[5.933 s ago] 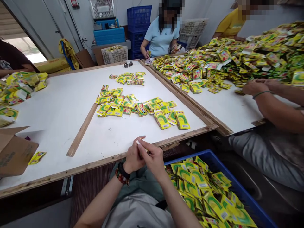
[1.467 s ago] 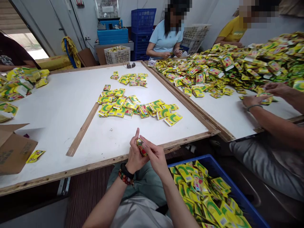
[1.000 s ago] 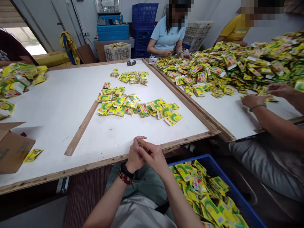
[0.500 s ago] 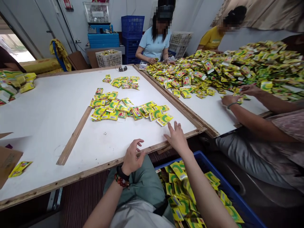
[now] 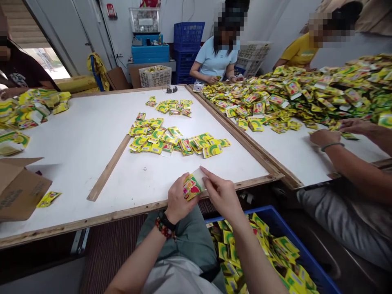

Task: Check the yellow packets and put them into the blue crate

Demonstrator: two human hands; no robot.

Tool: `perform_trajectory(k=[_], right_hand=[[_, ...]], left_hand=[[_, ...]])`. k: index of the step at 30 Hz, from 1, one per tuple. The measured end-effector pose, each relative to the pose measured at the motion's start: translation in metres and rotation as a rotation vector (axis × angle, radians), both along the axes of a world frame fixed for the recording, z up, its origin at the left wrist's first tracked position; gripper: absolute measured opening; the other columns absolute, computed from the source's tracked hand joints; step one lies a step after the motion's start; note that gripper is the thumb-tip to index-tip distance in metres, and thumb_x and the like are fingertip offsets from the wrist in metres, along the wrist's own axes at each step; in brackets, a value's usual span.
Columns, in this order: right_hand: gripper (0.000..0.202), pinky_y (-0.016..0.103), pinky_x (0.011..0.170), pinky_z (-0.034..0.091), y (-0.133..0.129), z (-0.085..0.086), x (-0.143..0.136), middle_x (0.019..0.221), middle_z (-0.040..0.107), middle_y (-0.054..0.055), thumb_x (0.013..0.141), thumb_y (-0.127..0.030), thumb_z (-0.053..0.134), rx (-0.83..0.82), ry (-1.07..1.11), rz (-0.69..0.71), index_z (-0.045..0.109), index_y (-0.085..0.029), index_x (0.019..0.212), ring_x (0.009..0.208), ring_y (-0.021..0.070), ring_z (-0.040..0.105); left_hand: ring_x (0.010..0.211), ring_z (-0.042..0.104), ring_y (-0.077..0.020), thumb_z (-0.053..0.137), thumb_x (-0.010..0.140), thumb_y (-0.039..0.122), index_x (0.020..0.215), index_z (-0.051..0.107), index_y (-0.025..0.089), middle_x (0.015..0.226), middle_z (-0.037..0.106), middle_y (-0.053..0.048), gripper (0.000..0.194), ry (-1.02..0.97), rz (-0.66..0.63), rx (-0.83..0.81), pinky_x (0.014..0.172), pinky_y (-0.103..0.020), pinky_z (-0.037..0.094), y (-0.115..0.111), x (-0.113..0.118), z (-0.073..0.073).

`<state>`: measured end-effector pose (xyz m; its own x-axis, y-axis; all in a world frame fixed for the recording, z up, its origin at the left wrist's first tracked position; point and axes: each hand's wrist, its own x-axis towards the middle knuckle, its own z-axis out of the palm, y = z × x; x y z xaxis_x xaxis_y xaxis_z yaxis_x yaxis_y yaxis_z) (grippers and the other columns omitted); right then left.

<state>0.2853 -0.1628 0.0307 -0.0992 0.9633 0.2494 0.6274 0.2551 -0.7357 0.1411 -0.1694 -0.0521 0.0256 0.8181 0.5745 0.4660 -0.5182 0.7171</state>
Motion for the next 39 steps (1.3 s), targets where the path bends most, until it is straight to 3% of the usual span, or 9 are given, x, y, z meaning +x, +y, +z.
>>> perform_trajectory(k=[5,13,16,19,22,25,30,33,39], right_hand=[[0.054,0.032,0.071,0.056,-0.008,-0.013,-0.016,0.093,0.074,0.006,0.083,-0.046,0.060,-0.173,0.444,0.107,0.061,-0.011,0.125,0.077,0.0195,0.067],[0.047,0.039,0.079,0.058,-0.006,-0.050,-0.031,0.108,0.073,0.008,0.081,-0.043,0.065,-0.181,0.506,-0.047,0.066,-0.015,0.119,0.088,0.0248,0.070],[0.037,0.042,0.087,0.056,-0.010,-0.050,-0.033,0.112,0.071,0.006,0.082,-0.040,0.064,-0.094,0.506,0.037,0.071,-0.019,0.112,0.097,0.0274,0.069],[0.029,0.039,0.088,0.056,-0.018,-0.046,-0.037,0.110,0.072,0.006,0.081,-0.034,0.067,0.080,0.364,0.119,0.073,-0.023,0.107,0.099,0.0268,0.070],[0.026,0.031,0.074,0.059,-0.020,-0.042,-0.042,0.101,0.075,0.006,0.083,-0.030,0.063,0.160,0.236,0.024,0.074,-0.022,0.105,0.080,0.0219,0.073],[0.030,0.026,0.058,0.057,-0.015,-0.041,-0.043,0.090,0.077,0.005,0.087,-0.030,0.057,0.091,0.210,-0.107,0.072,-0.018,0.109,0.055,0.0150,0.068],[0.031,0.030,0.078,0.057,-0.009,-0.037,-0.039,0.109,0.073,0.004,0.087,-0.031,0.058,-0.060,0.284,0.087,0.070,-0.018,0.112,0.089,0.0220,0.071],[0.036,0.032,0.078,0.057,-0.011,-0.036,-0.037,0.113,0.071,0.005,0.086,-0.030,0.059,-0.061,0.230,0.201,0.065,-0.020,0.120,0.090,0.0237,0.071],[0.034,0.031,0.074,0.057,-0.020,-0.042,-0.039,0.105,0.074,0.005,0.090,-0.022,0.052,0.106,0.197,0.200,0.065,-0.025,0.121,0.085,0.0212,0.072]], left_hand=[[0.094,0.066,-0.0252,0.064,0.077,0.040,0.130,0.033,0.018,0.115,0.062,-0.013,0.066,-0.016,0.028,-0.168,0.078,-0.039,0.055,-0.004,-0.004,-0.008],[0.091,0.064,-0.0230,0.066,0.071,0.032,0.125,0.035,0.022,0.111,0.060,-0.009,0.063,-0.026,0.090,-0.017,0.074,-0.034,0.052,-0.004,-0.002,-0.020],[0.078,0.062,-0.0182,0.062,0.075,0.031,0.114,0.039,0.023,0.093,0.060,-0.003,0.046,-0.024,0.032,0.065,0.065,-0.029,0.050,-0.003,-0.002,-0.023],[0.082,0.062,-0.0185,0.060,0.078,0.033,0.120,0.033,0.022,0.100,0.059,-0.006,0.051,-0.072,0.032,0.102,0.068,-0.031,0.050,-0.003,-0.002,-0.023],[0.088,0.064,-0.0215,0.059,0.078,0.035,0.131,0.024,0.018,0.111,0.059,-0.012,0.065,-0.055,0.014,0.000,0.071,-0.035,0.051,-0.003,-0.002,-0.020],[0.077,0.066,-0.0232,0.060,0.077,0.041,0.129,0.029,0.018,0.102,0.064,-0.011,0.064,0.025,-0.013,-0.155,0.063,-0.034,0.051,-0.003,-0.002,-0.017],[0.084,0.066,-0.0262,0.059,0.076,0.041,0.125,0.033,0.018,0.105,0.064,-0.012,0.060,0.015,0.014,-0.173,0.067,-0.036,0.052,-0.002,-0.003,-0.018],[0.077,0.065,-0.0220,0.057,0.076,0.033,0.123,0.035,0.018,0.101,0.064,-0.009,0.054,-0.012,0.017,-0.171,0.065,-0.033,0.051,-0.002,-0.003,-0.018],[0.078,0.062,-0.0198,0.059,0.070,0.025,0.122,0.036,0.019,0.104,0.060,-0.009,0.056,-0.052,-0.090,-0.136,0.068,-0.033,0.051,-0.003,-0.006,-0.017]])
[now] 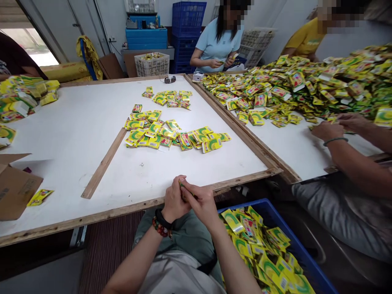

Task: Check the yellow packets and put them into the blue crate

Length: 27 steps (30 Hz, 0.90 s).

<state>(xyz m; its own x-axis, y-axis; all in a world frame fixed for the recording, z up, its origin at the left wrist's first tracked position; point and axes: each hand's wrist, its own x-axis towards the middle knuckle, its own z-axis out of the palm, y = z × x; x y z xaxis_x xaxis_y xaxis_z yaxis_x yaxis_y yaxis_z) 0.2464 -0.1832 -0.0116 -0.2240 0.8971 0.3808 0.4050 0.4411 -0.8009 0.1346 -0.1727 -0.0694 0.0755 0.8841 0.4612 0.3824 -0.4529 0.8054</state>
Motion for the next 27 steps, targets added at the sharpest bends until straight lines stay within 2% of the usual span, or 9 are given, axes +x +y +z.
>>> perform_trajectory(k=[5,8,13,16,18,21,24,25,27], right_hand=[[0.034,0.031,0.079,0.056,-0.006,0.006,-0.001,0.108,0.073,0.005,0.090,-0.024,0.051,-0.010,-0.058,0.014,0.064,-0.027,0.122,0.093,0.0209,0.071],[0.035,0.035,0.086,0.055,-0.006,0.009,-0.004,0.108,0.073,0.006,0.090,-0.028,0.054,-0.079,-0.065,-0.065,0.063,-0.024,0.124,0.098,0.0238,0.069],[0.036,0.038,0.095,0.051,-0.001,0.001,-0.022,0.118,0.069,0.011,0.094,-0.026,0.045,0.043,-0.153,-0.213,0.064,-0.020,0.124,0.106,0.0242,0.066],[0.036,0.034,0.090,0.053,0.002,-0.002,-0.027,0.117,0.069,0.010,0.094,-0.024,0.042,0.073,-0.181,-0.212,0.066,-0.021,0.121,0.103,0.0222,0.066],[0.036,0.033,0.086,0.054,-0.001,0.000,-0.014,0.114,0.070,0.010,0.094,-0.024,0.042,0.057,-0.210,-0.174,0.065,-0.022,0.122,0.099,0.0215,0.067],[0.036,0.032,0.072,0.054,-0.018,0.009,0.034,0.099,0.074,0.010,0.093,-0.026,0.043,-0.061,-0.436,-0.222,0.065,-0.022,0.121,0.084,0.0230,0.070],[0.033,0.034,0.060,0.052,-0.032,0.016,0.089,0.080,0.075,0.011,0.090,-0.037,0.050,-0.227,-0.838,-0.391,0.070,-0.023,0.112,0.072,0.0279,0.070],[0.035,0.036,0.063,0.052,-0.030,0.017,0.101,0.085,0.075,0.012,0.088,-0.041,0.053,-0.231,-0.930,-0.416,0.069,-0.024,0.114,0.078,0.0301,0.070],[0.048,0.042,0.080,0.051,-0.008,0.016,0.108,0.113,0.069,0.017,0.086,-0.044,0.056,-0.142,-0.998,-0.429,0.057,-0.022,0.129,0.106,0.0346,0.063]], left_hand=[[0.072,0.061,-0.0182,0.058,0.073,0.025,0.114,0.040,0.019,0.094,0.060,-0.006,0.046,-0.029,0.000,0.012,0.064,-0.031,0.049,-0.002,-0.002,-0.002],[0.069,0.061,-0.0189,0.057,0.075,0.026,0.112,0.041,0.019,0.086,0.061,-0.004,0.041,0.020,0.016,0.029,0.060,-0.030,0.049,-0.002,0.000,-0.002],[0.098,0.063,-0.0227,0.043,0.087,0.020,0.121,0.042,0.018,0.109,0.060,-0.012,0.035,0.076,-0.014,0.121,0.080,-0.037,0.053,0.001,0.001,0.002],[0.102,0.061,-0.0222,0.040,0.088,0.018,0.120,0.043,0.018,0.110,0.059,-0.012,0.033,0.057,-0.031,0.093,0.086,-0.038,0.052,0.002,0.001,0.005],[0.102,0.060,-0.0229,0.049,0.083,0.023,0.123,0.042,0.018,0.114,0.058,-0.012,0.041,0.048,-0.072,0.060,0.087,-0.039,0.051,0.001,-0.001,0.007],[0.092,0.058,-0.0221,0.063,0.074,0.038,0.130,0.038,0.020,0.118,0.055,-0.012,0.064,0.032,-0.176,0.017,0.078,-0.037,0.052,-0.002,-0.005,0.009],[0.087,0.054,-0.0198,0.057,0.081,0.045,0.128,0.039,0.021,0.117,0.054,-0.012,0.056,-0.055,-0.189,-0.003,0.070,-0.033,0.051,-0.003,-0.006,0.008],[0.088,0.054,-0.0194,0.054,0.084,0.042,0.127,0.039,0.022,0.117,0.054,-0.012,0.050,-0.078,-0.179,-0.003,0.070,-0.032,0.050,-0.003,-0.006,0.008],[0.087,0.054,-0.0186,0.051,0.086,0.036,0.125,0.040,0.022,0.116,0.055,-0.011,0.042,-0.073,-0.156,0.002,0.070,-0.031,0.050,-0.002,-0.003,0.007]])
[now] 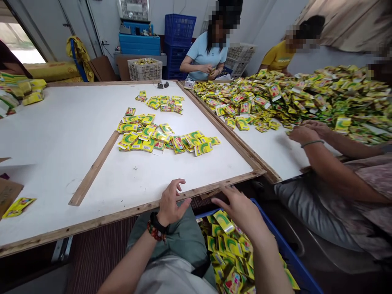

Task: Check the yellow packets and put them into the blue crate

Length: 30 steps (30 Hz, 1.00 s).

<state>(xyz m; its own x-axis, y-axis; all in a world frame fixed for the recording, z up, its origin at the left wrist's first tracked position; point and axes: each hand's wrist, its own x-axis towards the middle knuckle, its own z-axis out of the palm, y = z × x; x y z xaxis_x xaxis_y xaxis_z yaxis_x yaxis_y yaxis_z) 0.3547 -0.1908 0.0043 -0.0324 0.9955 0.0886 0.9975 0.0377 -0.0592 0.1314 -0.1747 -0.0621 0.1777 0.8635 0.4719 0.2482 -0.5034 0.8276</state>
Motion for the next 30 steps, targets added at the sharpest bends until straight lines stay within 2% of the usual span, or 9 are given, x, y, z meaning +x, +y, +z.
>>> perform_trajectory(k=[2,5,9,13,15,17,21,26,30], right_hand=[[0.066,0.049,0.098,0.041,0.043,-0.005,-0.012,0.142,0.046,0.024,0.087,-0.042,0.055,0.106,-0.002,0.012,0.036,-0.014,0.144,0.133,0.0377,0.040],[0.089,0.055,0.102,0.033,0.122,-0.012,-0.043,0.152,0.014,0.035,0.085,-0.044,0.058,0.100,0.056,-0.161,0.014,0.000,0.148,0.140,0.0446,0.019],[0.065,0.049,0.096,0.041,0.175,-0.006,-0.071,0.146,0.026,0.039,0.090,-0.021,0.048,0.038,0.121,-0.161,0.025,0.005,0.144,0.133,0.0431,0.037],[0.049,0.042,0.085,0.048,0.139,0.013,-0.071,0.113,0.066,0.027,0.088,-0.009,0.039,0.027,0.140,-0.043,0.046,-0.007,0.137,0.102,0.0327,0.065],[0.042,0.037,0.081,0.050,0.103,0.024,-0.067,0.096,0.074,0.015,0.088,-0.013,0.043,0.004,0.210,0.085,0.060,-0.015,0.127,0.090,0.0278,0.068],[0.036,0.032,0.075,0.051,0.069,0.032,-0.065,0.087,0.076,0.007,0.086,-0.018,0.047,-0.044,0.412,0.260,0.069,-0.018,0.114,0.081,0.0239,0.068],[0.041,0.030,0.061,0.051,0.030,0.031,-0.072,0.075,0.073,0.002,0.081,-0.026,0.055,-0.128,0.907,0.272,0.067,-0.014,0.118,0.062,0.0179,0.062],[0.054,0.037,0.079,0.053,0.020,0.007,-0.086,0.091,0.074,0.005,0.075,-0.042,0.069,-0.306,1.488,0.219,0.065,-0.018,0.122,0.085,0.0218,0.067],[0.050,0.037,0.078,0.054,0.011,-0.011,-0.101,0.088,0.073,0.006,0.077,-0.046,0.068,-0.097,1.479,0.074,0.068,-0.017,0.117,0.081,0.0212,0.066]], left_hand=[[0.086,0.054,-0.0182,0.051,0.086,0.030,0.122,0.042,0.021,0.111,0.056,-0.010,0.038,0.043,0.027,0.012,0.070,-0.031,0.050,0.001,0.003,0.000],[0.085,0.055,-0.0178,0.050,0.084,0.020,0.119,0.044,0.020,0.105,0.057,-0.009,0.035,0.072,0.074,0.035,0.070,-0.030,0.051,0.000,0.005,-0.003],[0.082,0.058,-0.0170,0.049,0.083,0.014,0.117,0.046,0.020,0.103,0.059,-0.009,0.034,0.066,0.176,0.056,0.067,-0.029,0.053,0.000,0.007,-0.010],[0.119,0.052,-0.0254,0.053,0.087,0.021,0.137,0.031,0.020,0.133,0.047,-0.017,0.055,0.018,0.378,0.123,0.089,-0.041,0.053,0.003,0.012,-0.009],[0.139,0.030,-0.0329,0.064,0.081,0.032,0.145,0.016,0.020,0.149,0.027,-0.020,0.081,0.050,0.454,0.162,0.105,-0.055,0.039,0.004,0.013,-0.003],[0.142,0.022,-0.0369,0.072,0.074,0.038,0.146,0.014,0.021,0.152,0.024,-0.020,0.094,0.135,0.400,0.202,0.111,-0.062,0.027,0.004,0.012,0.004],[0.119,0.054,-0.0295,0.067,0.071,0.025,0.139,0.030,0.023,0.129,0.055,-0.013,0.077,0.193,0.139,0.157,0.101,-0.049,0.045,0.005,0.010,0.011],[0.094,0.065,-0.0245,0.065,0.070,0.031,0.129,0.035,0.020,0.115,0.061,-0.011,0.068,0.053,0.313,0.050,0.076,-0.037,0.055,0.003,0.012,-0.004],[0.084,0.065,-0.0230,0.068,0.069,0.042,0.124,0.036,0.019,0.108,0.061,-0.011,0.067,0.001,0.476,0.090,0.068,-0.035,0.054,0.002,0.016,-0.013]])
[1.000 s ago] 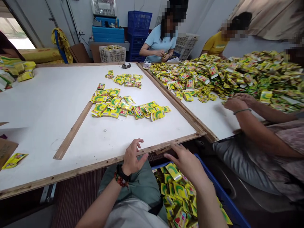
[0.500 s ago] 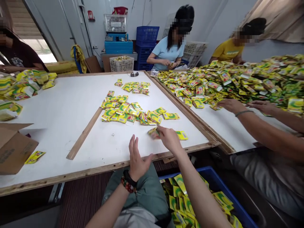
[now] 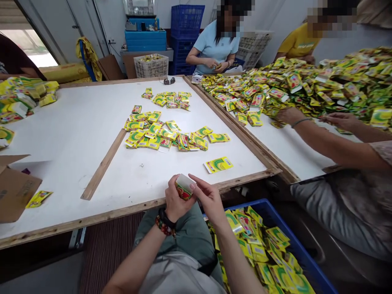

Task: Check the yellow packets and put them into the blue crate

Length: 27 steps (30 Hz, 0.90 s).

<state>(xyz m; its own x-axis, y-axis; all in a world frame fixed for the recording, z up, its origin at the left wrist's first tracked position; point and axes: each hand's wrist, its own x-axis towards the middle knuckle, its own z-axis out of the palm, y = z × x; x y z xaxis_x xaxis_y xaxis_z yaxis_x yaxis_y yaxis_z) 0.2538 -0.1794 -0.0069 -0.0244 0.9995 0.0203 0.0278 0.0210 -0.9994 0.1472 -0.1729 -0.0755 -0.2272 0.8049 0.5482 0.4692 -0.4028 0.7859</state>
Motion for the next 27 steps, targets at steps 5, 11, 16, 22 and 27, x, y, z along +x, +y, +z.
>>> perform_trajectory(k=[5,11,16,22,27], right_hand=[[0.050,0.031,0.064,0.054,-0.002,-0.007,-0.009,0.074,0.072,0.003,0.080,-0.041,0.064,0.039,-0.211,-0.133,0.065,-0.014,0.122,0.063,0.0170,0.062],[0.031,0.037,0.090,0.053,0.000,-0.001,-0.004,0.110,0.073,0.006,0.081,-0.034,0.067,0.220,-0.145,0.108,0.072,-0.023,0.109,0.102,0.0248,0.067],[0.028,0.028,0.067,0.057,-0.001,-0.004,-0.010,0.098,0.076,0.007,0.082,-0.028,0.063,0.381,-0.421,-0.079,0.073,-0.021,0.108,0.073,0.0198,0.072],[0.031,0.027,0.062,0.056,0.008,-0.001,-0.005,0.101,0.075,0.004,0.087,-0.028,0.055,0.239,-0.412,-0.067,0.071,-0.018,0.111,0.069,0.0179,0.070],[0.037,0.028,0.067,0.056,0.009,-0.003,-0.010,0.107,0.073,0.008,0.087,-0.029,0.059,0.345,-0.467,0.137,0.065,-0.019,0.122,0.072,0.0187,0.070]], left_hand=[[0.078,0.065,-0.0217,0.066,0.073,0.048,0.118,0.039,0.020,0.100,0.062,-0.009,0.060,0.069,0.073,0.143,0.065,-0.033,0.051,0.001,0.002,-0.004],[0.076,0.065,-0.0183,0.060,0.079,0.040,0.123,0.034,0.020,0.107,0.062,-0.009,0.055,0.074,-0.111,0.139,0.065,-0.030,0.051,0.001,-0.002,0.004],[0.087,0.066,-0.0229,0.057,0.079,0.035,0.128,0.027,0.018,0.115,0.060,-0.014,0.060,0.083,-0.187,-0.086,0.071,-0.035,0.051,0.003,-0.005,0.014],[0.062,0.060,-0.0221,0.058,0.076,0.038,0.111,0.036,0.019,0.077,0.061,-0.003,0.046,0.152,-0.203,-0.216,0.053,-0.029,0.039,0.006,-0.003,0.015],[0.052,0.048,-0.0155,0.056,0.077,0.033,0.093,0.036,0.022,0.064,0.048,0.004,0.028,0.019,-0.173,-0.218,0.048,-0.025,0.029,0.008,-0.004,0.012]])
